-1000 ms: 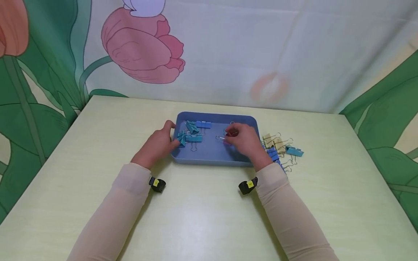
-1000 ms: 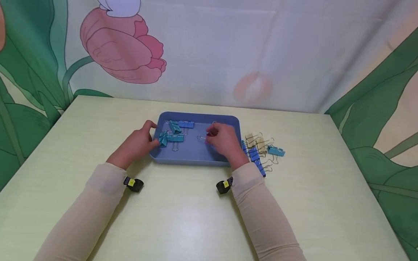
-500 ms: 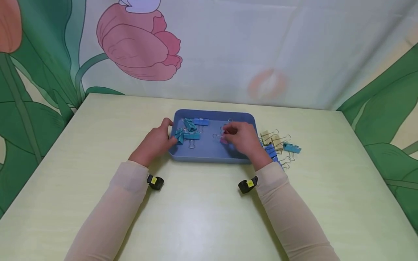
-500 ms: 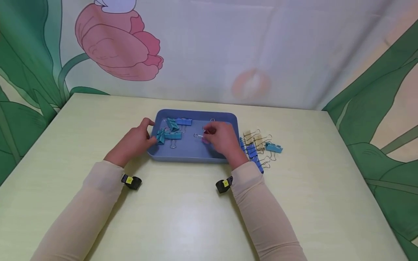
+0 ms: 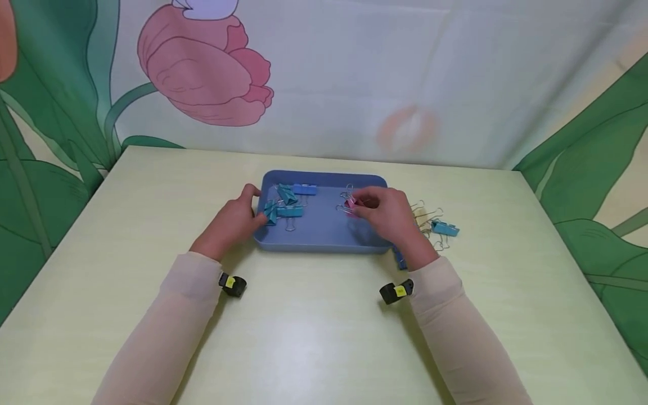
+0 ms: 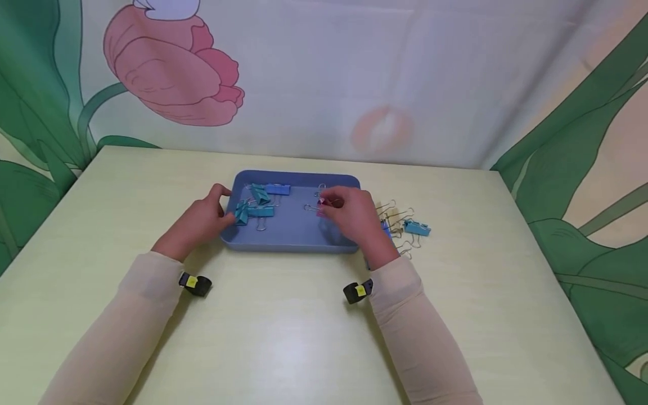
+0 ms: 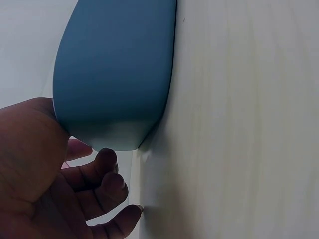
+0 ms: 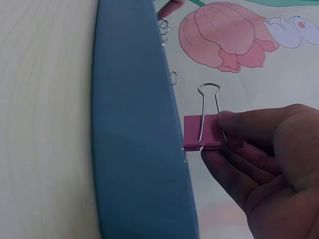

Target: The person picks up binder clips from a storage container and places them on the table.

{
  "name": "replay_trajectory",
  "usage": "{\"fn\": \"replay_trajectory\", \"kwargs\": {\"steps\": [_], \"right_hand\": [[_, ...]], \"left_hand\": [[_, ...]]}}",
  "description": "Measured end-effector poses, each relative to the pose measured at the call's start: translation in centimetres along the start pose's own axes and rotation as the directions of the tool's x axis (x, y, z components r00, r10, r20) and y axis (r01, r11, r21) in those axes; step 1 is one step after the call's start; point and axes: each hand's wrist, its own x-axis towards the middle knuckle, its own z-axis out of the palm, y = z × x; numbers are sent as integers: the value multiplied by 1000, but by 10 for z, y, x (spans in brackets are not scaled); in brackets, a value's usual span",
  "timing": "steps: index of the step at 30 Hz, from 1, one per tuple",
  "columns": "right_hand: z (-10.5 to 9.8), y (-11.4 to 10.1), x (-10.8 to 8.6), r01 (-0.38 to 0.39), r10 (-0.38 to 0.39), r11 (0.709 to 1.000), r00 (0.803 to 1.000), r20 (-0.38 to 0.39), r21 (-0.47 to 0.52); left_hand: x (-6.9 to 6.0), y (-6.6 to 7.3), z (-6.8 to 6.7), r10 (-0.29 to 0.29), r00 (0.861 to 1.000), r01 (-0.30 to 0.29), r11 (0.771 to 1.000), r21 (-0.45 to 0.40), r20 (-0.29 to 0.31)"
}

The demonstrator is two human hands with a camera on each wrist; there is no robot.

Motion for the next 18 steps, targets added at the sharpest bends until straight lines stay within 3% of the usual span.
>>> {"fn": "replay_trajectory", "kwargs": {"steps": [5,12,18], "right_hand": [[-12,4,-11,-5,4,1000,1000,-23,-17],[-33,12,-29,-23,23,1000,998,-54,1],[-49,18,-44,-60,59,998,995,-81,-4]], "left_hand": [[0,-1,0,1,1000,-1,1000,2,2],[1,-3,0,47,998,-46,999,20,-32],[2,-4,1,27,999,-27,999,18,-20]]}}
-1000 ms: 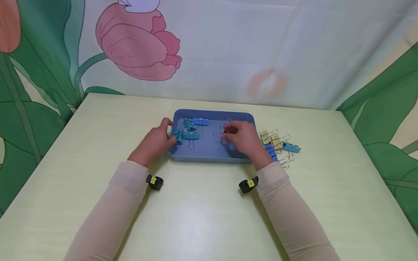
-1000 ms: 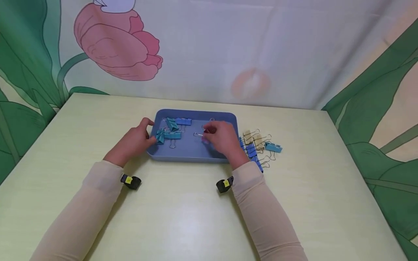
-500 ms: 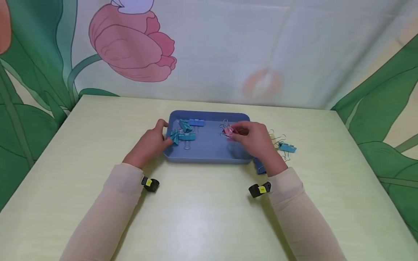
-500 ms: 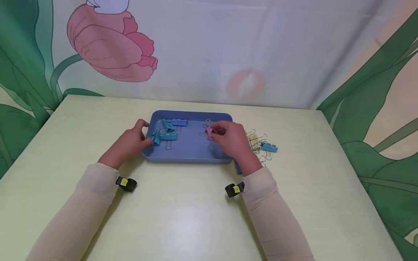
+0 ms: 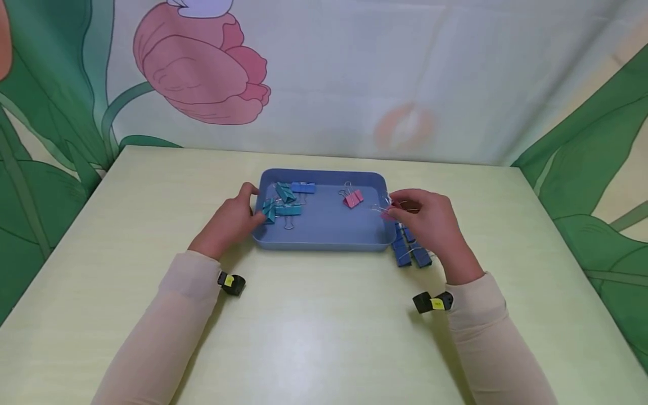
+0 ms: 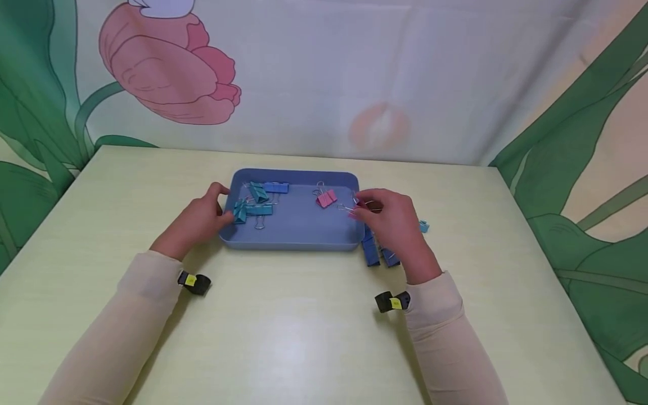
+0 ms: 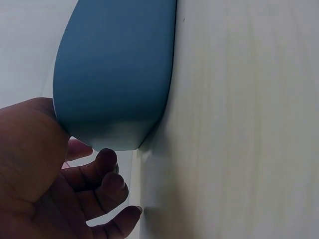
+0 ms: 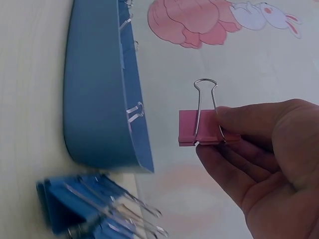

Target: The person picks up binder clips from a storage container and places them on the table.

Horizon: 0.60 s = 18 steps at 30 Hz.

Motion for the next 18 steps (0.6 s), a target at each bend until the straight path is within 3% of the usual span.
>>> {"fn": "replay_trajectory", "kwargs": {"steps": [9,18], "right_hand": [[-23,17,-16,-1,-2,999,997,-71,-36],[-45,35,-31,-70,61,995,991,-116,-76]], "left_hand": [[0,4,-2,-20,1000,20,1000,-3,12],[-2,4,-3,4,1000,-4,1000,18,-10]]}}
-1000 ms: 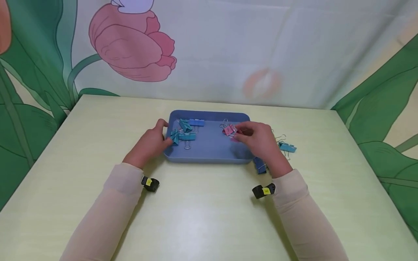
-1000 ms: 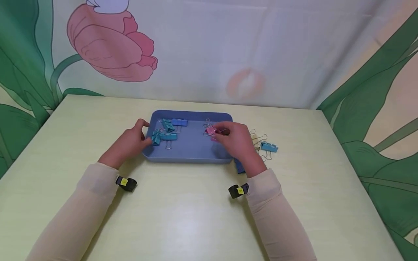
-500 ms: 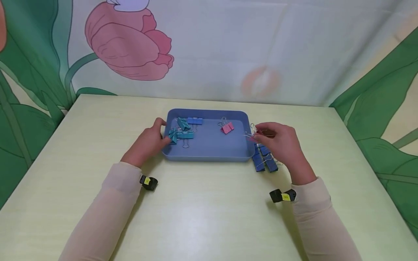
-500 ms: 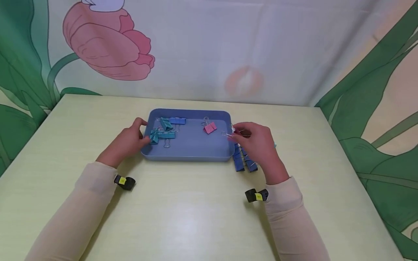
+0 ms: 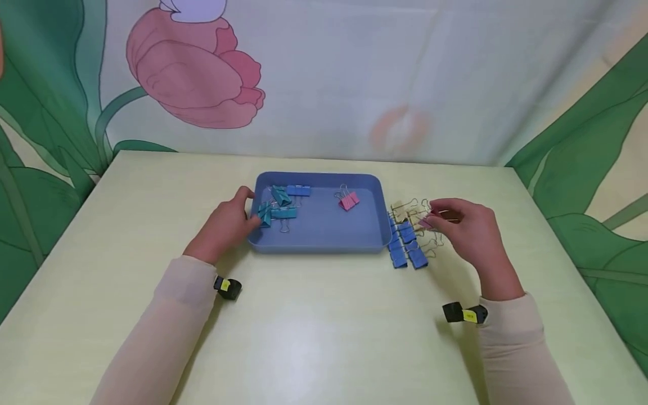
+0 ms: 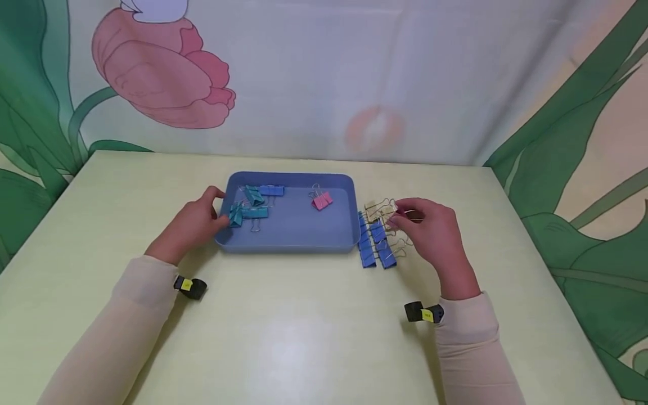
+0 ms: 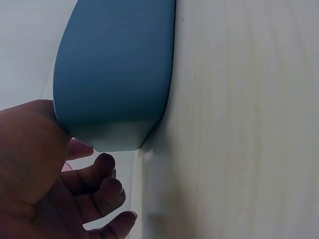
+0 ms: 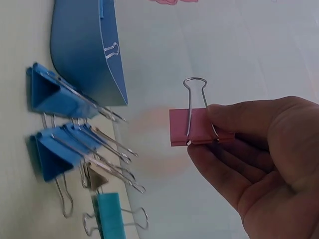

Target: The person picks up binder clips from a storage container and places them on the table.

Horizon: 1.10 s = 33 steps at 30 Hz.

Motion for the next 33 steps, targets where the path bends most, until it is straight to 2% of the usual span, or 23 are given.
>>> {"fn": "replay_trajectory", "kwargs": {"steps": [4,9,18,22,27,33], "right_hand": [[-10,7,0,-26,26,999,1000,-2,-27],[-18,15,-2,-43,47,997,997,56,-64],[-25,27,-1,-66,81,989,991,111,-131],[-26,32,-1,-100,123,981,983,138,-166],[-25,38,-1,-107,143,973,974,173,-203],[-23,43,-1,-128,171,971,963,207,-203]], "left_hand": [[0,0,-1,7,1000,-7,1000,2,-15],[-1,-1,-1,-8,1000,8,1000,1,12],[-3,0,0,-25,1000,25,1000,3,13],[-2,0,0,-19,1000,19,1000,5,11],[-1,1,0,-16,1000,16,1000,10,6],[0,2,0,-8,1000,8,1000,9,10]]}}
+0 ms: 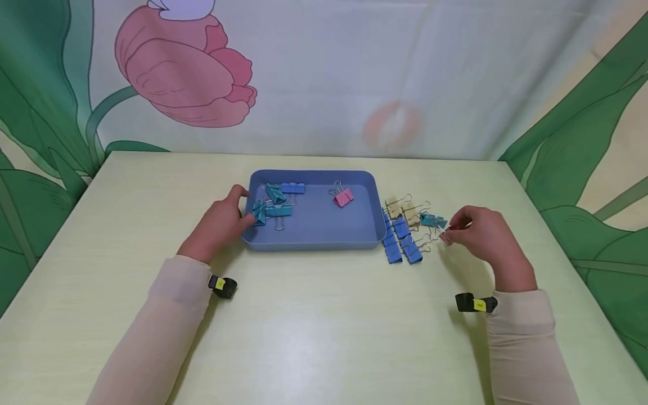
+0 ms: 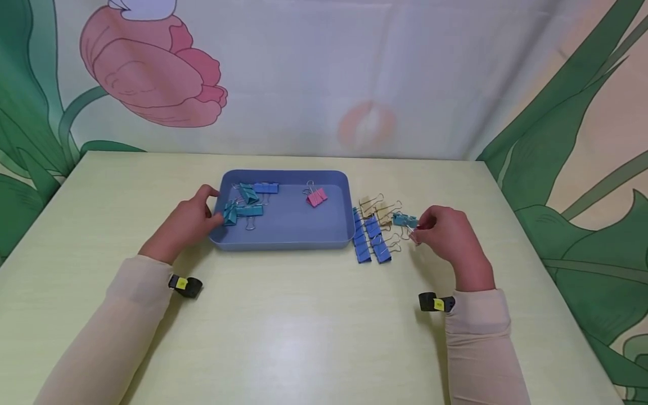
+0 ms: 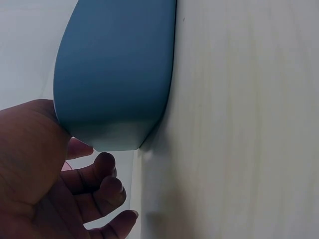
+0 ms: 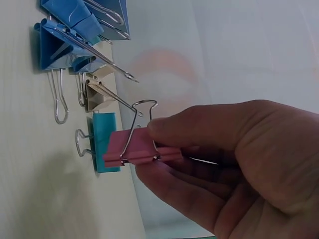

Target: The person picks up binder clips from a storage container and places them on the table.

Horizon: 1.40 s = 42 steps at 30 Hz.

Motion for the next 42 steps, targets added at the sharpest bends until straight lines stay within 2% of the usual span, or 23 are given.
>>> {"fn": "replay_trajectory", "kwargs": {"steps": [11,25,36,42], "right_hand": [[11,-1,8,-24,25,1000,996,89,-7],[15,4,13,-20,22,1000,994,107,-22],[16,3,11,-36,38,999,992,122,-18],[16,4,9,-17,21,999,991,134,-29]], "left_hand": [[-1,-3,0,7,1000,-7,1000,-5,-2],[-3,0,-1,2,1000,-2,1000,-18,2],[-1,2,1,-42,999,42,999,-18,20],[-2,2,0,-33,999,33,999,-18,24]]}}
